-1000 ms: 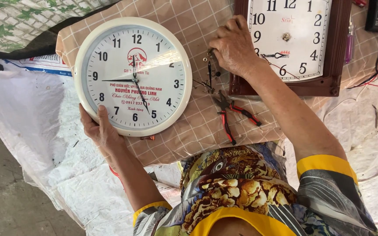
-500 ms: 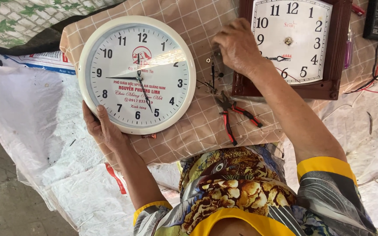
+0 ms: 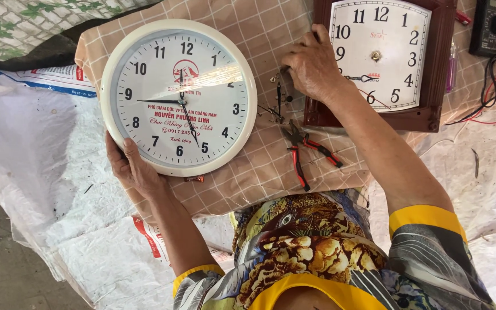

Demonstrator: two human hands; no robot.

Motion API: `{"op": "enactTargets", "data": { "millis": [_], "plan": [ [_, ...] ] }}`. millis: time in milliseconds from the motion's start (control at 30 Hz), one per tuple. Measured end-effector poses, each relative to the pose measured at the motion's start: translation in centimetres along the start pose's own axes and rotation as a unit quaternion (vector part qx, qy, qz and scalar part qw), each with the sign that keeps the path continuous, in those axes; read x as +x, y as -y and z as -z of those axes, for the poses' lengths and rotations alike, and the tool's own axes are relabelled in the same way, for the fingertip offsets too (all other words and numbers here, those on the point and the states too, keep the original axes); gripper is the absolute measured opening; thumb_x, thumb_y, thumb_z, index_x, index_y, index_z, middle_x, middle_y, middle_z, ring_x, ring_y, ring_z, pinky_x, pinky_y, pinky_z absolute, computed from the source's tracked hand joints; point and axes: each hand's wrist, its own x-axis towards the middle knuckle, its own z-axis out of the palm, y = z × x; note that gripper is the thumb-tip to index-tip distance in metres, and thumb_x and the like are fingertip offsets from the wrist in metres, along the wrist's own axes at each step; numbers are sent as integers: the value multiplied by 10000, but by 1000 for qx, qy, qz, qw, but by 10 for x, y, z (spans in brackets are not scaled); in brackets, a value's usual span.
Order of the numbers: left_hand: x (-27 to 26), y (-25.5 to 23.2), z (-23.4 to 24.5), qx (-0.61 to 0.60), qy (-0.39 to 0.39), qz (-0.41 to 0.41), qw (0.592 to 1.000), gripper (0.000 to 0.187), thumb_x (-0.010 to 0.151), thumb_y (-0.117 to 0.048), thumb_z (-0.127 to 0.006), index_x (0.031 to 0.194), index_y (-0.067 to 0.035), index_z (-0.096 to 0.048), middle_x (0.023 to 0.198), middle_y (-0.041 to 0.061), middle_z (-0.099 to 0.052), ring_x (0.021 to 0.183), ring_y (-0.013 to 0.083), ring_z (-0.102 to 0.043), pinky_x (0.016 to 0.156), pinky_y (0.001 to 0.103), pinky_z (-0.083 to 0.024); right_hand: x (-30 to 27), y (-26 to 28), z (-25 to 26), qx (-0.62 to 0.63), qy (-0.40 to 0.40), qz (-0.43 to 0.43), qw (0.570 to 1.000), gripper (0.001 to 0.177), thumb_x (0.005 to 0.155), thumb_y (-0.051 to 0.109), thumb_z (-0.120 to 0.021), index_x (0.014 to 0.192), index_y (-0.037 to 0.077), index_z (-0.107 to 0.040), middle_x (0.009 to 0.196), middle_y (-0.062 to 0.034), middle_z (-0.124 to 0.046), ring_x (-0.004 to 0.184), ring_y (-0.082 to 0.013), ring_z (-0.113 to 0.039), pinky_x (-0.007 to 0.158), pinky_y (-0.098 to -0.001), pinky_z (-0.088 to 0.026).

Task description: The person is repairing two wall clocks placed on a table. They use pliers to remove and adjust the hands on a square wooden clock, then use a screwdriver to tighten the central nut. The person also handles a round white clock, adjusting its hands and checking the mechanism.

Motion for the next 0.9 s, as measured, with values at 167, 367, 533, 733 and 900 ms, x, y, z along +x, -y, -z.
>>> {"op": "enactTargets", "data": {
  "millis": [167, 367, 533, 733, 900],
  "plan": [
    [0, 4, 3, 9, 0, 2, 1000, 557, 1039, -293, -706, 1483, -32, -493, 1465, 166, -572, 1306, 268, -587, 1048, 425, -583, 4, 0, -2, 0, -15, 5, 1000, 71, 926, 169, -756, 913, 211, -812, 1054, 21, -808, 1057, -278, -600, 1113, -484, -243],
    [-2, -3, -3, -11, 7, -1, 1000, 545, 1032, -291, -712, 1475, -46, -511, 1438, 157, -595, 1280, 260, -597, 1026, 421, -587, 8, 7, -11, 76, 10, -15, 997, 71, 895, 221, -805, 958, 188, -800, 1110, -22, -793, 1143, -283, -593, 1159, -527, -221],
    [-2, -4, -5, -36, -5, 27, 999, 565, 1019, -269, -723, 1486, -45, -497, 1465, 157, -588, 1293, 260, -610, 1035, 427, -597, 7, -3, -5, 67, -80, -18, 994, 106, 870, 190, -859, 962, 201, -807, 1004, 42, -788, 1004, -216, -547, 1047, -421, -299],
    [-1, -1, -5, -24, -7, 10, 1000, 555, 1022, -263, -720, 1476, -28, -503, 1449, 166, -598, 1293, 265, -606, 1052, 422, -582, 4, -3, -4, 16, 13, -42, 999, 75, 968, 243, -765, 948, 200, -823, 1024, 16, -780, 1101, -264, -546, 1128, -507, -264],
    [-1, 4, -1, -3, -4, -1, 1000, 516, 1045, -251, -689, 1478, -36, -509, 1458, 147, -584, 1298, 252, -591, 1058, 419, -570, 2, 1, -7, 20, -48, -1, 999, 201, 855, 239, -846, 1046, 177, -829, 955, -10, -706, 1061, -275, -521, 1083, -497, -313]
  ]
}}
